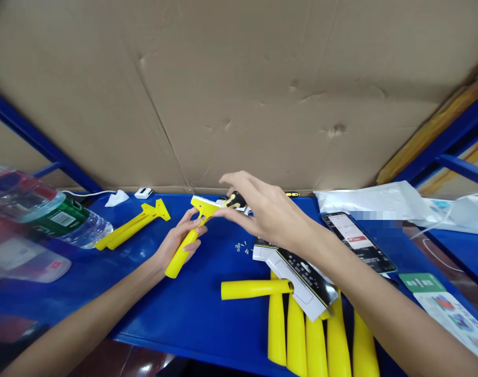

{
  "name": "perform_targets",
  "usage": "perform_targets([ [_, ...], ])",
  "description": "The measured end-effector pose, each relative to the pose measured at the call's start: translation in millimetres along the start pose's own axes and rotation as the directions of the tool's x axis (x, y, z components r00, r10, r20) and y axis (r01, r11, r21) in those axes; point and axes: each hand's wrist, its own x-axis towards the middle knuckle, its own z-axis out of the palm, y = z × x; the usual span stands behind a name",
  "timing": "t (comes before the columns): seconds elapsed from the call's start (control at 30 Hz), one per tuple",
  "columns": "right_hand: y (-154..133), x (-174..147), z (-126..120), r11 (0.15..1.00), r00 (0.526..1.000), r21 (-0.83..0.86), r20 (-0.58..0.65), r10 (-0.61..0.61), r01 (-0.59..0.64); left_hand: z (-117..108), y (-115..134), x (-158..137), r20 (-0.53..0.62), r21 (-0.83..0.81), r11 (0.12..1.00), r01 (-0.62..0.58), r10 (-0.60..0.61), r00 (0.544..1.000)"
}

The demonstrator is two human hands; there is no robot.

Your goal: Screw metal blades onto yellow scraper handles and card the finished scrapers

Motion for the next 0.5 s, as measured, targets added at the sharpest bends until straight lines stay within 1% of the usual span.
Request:
perform_targets([
  [0.07, 0.9, 0.1, 0.0, 1.000, 1.000, 0.030, -0.008, -0.008, 0.008, -0.6, -0.1, 0.4, 0.003, 0.005, 1.000, 0.011, -0.011, 1.000],
  [0.23, 3.1, 0.9, -0.3, 0.995, 0.996, 0.064, 0.025, -0.084, 0.082, -4.1, -0.8, 1.7, -0.009, -0.023, 1.000, 0.014, -0.015, 1.000],
  [0.4, 2.7, 0.8, 2.8, 0.997, 1.000, -0.068, -0.016, -0.023, 0.022, -3.2, -0.6, 0.8, 0.001, -0.003, 0.999, 0.033, -0.033, 0.999],
  [0.43, 2.3, 0.9, 2.9, 0.998, 1.000, -0.065, -0.007, -0.021, 0.020, -2.9, -0.4, 0.8, 0.000, -0.001, 0.999, 0.035, -0.035, 0.999],
  [0.5, 1.9, 1.1, 2.6, 0.999, 0.999, -0.002, 0.019, -0.048, 0.048, -2.9, -0.1, 1.0, -0.004, -0.015, 1.000, 0.027, -0.027, 1.000],
])
